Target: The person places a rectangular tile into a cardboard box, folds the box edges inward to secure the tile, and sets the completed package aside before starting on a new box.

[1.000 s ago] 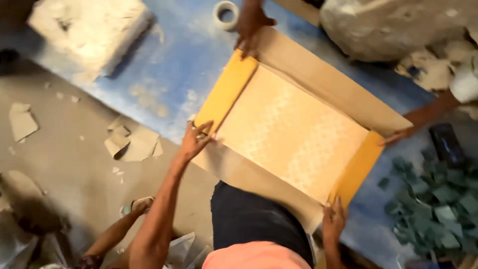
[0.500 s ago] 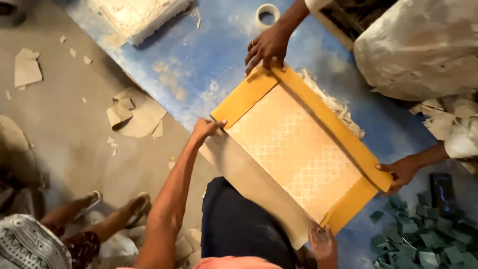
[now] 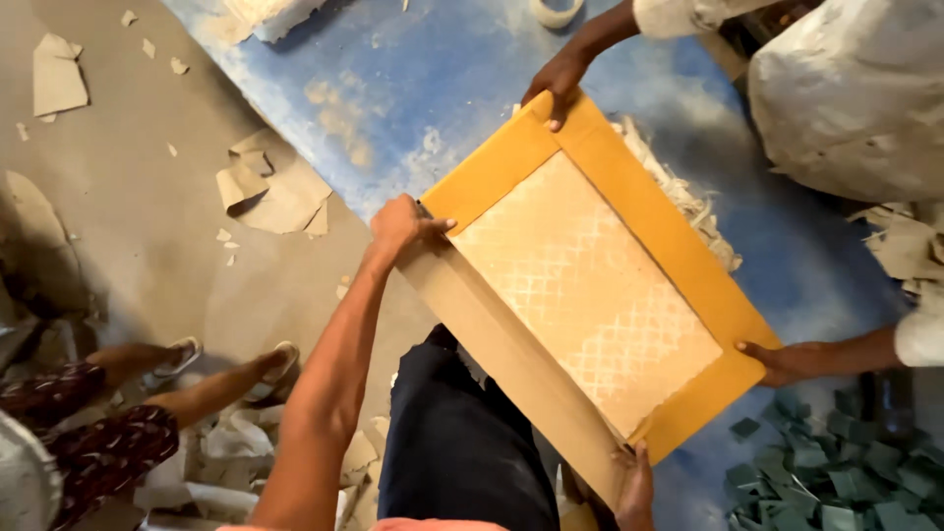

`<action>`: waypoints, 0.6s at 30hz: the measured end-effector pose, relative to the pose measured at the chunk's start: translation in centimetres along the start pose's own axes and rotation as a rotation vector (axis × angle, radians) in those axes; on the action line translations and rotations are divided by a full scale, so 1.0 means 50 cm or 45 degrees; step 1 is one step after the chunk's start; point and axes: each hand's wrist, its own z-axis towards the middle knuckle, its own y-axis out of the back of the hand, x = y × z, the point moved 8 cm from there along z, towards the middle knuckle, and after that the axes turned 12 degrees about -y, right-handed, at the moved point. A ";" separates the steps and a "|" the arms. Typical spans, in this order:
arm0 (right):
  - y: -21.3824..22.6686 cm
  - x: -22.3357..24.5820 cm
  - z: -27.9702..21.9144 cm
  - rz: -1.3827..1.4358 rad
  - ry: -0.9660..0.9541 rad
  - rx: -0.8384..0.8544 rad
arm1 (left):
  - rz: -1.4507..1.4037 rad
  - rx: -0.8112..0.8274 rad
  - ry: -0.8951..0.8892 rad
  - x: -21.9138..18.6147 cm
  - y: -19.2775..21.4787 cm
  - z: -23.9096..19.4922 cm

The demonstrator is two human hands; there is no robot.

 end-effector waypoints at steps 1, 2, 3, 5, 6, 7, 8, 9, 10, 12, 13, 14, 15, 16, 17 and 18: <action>0.026 0.010 0.018 0.008 0.017 0.004 | -0.001 -0.006 -0.018 0.000 -0.014 0.020; 0.057 -0.002 0.039 -0.113 -0.146 -0.053 | 0.256 -0.061 -0.070 -0.006 -0.015 0.039; 0.089 -0.013 0.058 -0.230 -0.307 -0.110 | 0.513 -0.120 -0.125 -0.018 -0.018 0.060; 0.078 -0.020 0.084 0.088 -0.471 0.299 | 0.670 -0.140 -0.184 -0.026 -0.034 0.108; 0.047 -0.016 0.083 0.393 -0.648 0.709 | 0.829 -0.150 -0.220 -0.034 -0.041 0.134; 0.050 0.002 0.092 0.392 -0.626 0.724 | 0.829 -0.169 -0.237 -0.032 -0.028 0.149; 0.052 0.019 0.100 0.507 -0.676 0.742 | 0.651 -0.038 -0.147 -0.012 -0.032 0.169; 0.052 0.021 0.106 0.634 -0.729 0.761 | 0.480 0.100 -0.061 0.009 -0.035 0.185; 0.053 0.036 0.127 0.642 -0.711 0.778 | 0.489 0.090 -0.082 0.045 -0.018 0.199; 0.108 0.000 0.149 0.982 -0.800 0.436 | -0.175 0.275 0.105 0.154 -0.030 0.205; 0.083 0.003 0.127 1.023 -0.786 0.442 | -0.146 0.297 0.083 0.131 -0.026 0.157; 0.078 0.011 0.114 1.099 -0.697 0.297 | -0.449 0.150 0.174 0.117 -0.012 0.110; 0.073 0.018 0.100 1.190 -0.595 0.154 | -0.745 0.016 0.249 0.092 -0.002 0.080; 0.055 0.033 0.107 1.249 -0.570 0.161 | -0.712 0.055 0.212 0.064 -0.049 0.009; 0.035 0.013 0.086 1.341 -0.633 0.300 | -0.793 -0.311 -0.080 0.001 -0.049 -0.047; 0.016 0.000 0.067 1.427 -0.683 0.449 | -0.891 -0.663 -0.384 -0.073 -0.049 -0.128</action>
